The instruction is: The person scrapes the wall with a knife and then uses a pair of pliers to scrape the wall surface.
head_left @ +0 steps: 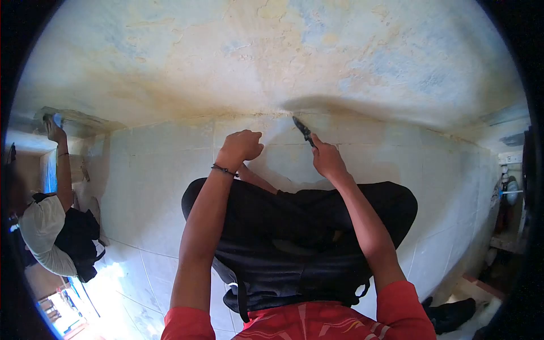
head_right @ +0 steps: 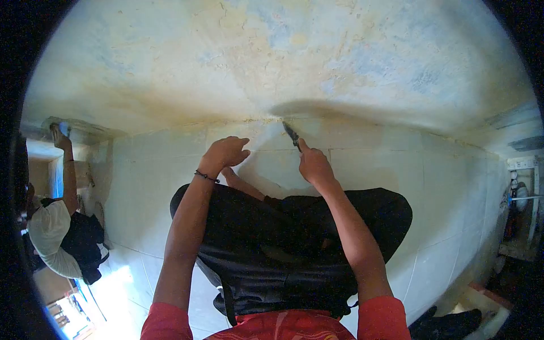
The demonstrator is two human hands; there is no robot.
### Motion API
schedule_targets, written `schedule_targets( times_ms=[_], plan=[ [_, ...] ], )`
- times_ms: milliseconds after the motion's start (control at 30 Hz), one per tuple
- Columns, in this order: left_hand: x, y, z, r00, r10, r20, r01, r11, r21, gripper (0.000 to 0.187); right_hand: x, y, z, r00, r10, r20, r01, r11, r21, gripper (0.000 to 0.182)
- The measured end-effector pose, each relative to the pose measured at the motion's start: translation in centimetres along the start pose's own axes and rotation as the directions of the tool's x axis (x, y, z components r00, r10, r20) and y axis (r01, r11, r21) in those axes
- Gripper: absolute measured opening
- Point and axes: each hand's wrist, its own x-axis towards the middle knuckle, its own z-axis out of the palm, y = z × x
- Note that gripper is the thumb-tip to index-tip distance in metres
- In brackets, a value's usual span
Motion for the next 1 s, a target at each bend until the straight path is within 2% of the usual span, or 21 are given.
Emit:
schedule_targets(
  times_ms=[33,100,133,200,233,300,500,600,733,800,933,1000],
  plan=[
    [0.3,-0.1,0.5,1.0,-0.003,-0.002,0.003,1.0,-0.001,0.044,0.0,0.3,0.4,1.0,-0.004,0.001,0.004,1.0,-0.001,0.044],
    [0.6,-0.1,1.3,0.999,-0.02,0.028,0.019,0.999,0.046,0.047,-0.2,0.5,0.7,0.98,-0.201,0.01,0.197,0.969,0.146,0.044],
    [0.6,-0.1,1.7,0.999,-0.021,0.027,0.02,0.999,0.046,0.047,-0.3,0.1,0.5,0.979,-0.202,0.01,0.198,0.969,0.147,0.044],
    [0.7,0.1,2.4,1.0,-0.019,0.02,0.018,0.998,0.057,0.056,-0.6,-0.7,-0.1,0.992,-0.083,0.096,0.075,0.993,0.087,0.044],
    [0.7,0.2,2.8,1.0,-0.021,0.019,0.02,0.998,0.057,0.056,-0.5,-0.8,-0.2,0.992,-0.085,0.097,0.077,0.993,0.088,0.044],
    [0.7,0.8,3.1,1.0,-0.009,0.029,0.007,0.998,0.06,0.059,-0.4,-0.8,-0.4,0.999,0.008,0.051,-0.011,0.997,0.07,0.044],
    [1.0,1.6,3.4,0.995,0.004,0.099,-0.009,0.999,0.05,0.063,-0.1,0.2,-0.2,1.0,0.013,-0.022,-0.011,0.998,0.066,0.044],
    [1.1,1.4,3.8,0.996,0.05,0.075,-0.055,0.996,0.071,0.063,-0.2,-0.3,-0.1,0.999,0.047,0.012,-0.047,0.999,0.018,0.045],
    [1.1,1.6,3.4,0.994,0.06,0.086,-0.066,0.995,0.068,0.062,-0.3,-0.4,-0.4,0.999,0.039,0.018,-0.04,0.998,0.051,0.046],
    [0.9,1.6,3.1,0.998,-0.034,0.05,0.03,0.996,0.08,0.058,-0.1,-0.2,-0.6,0.999,0.027,0.016,-0.029,0.997,0.066,0.046],
    [1.5,0.9,2.0,0.996,-0.073,0.052,0.07,0.996,0.057,0.051,-0.5,0.0,1.2,1.0,0.023,0.013,-0.024,0.999,0.034,0.046],
    [1.8,0.2,1.9,0.997,-0.056,-0.059,0.057,0.998,0.011,0.044,-1.1,-0.1,2.0,0.975,-0.216,0.054,0.204,0.964,0.173,0.047]
  ],
)
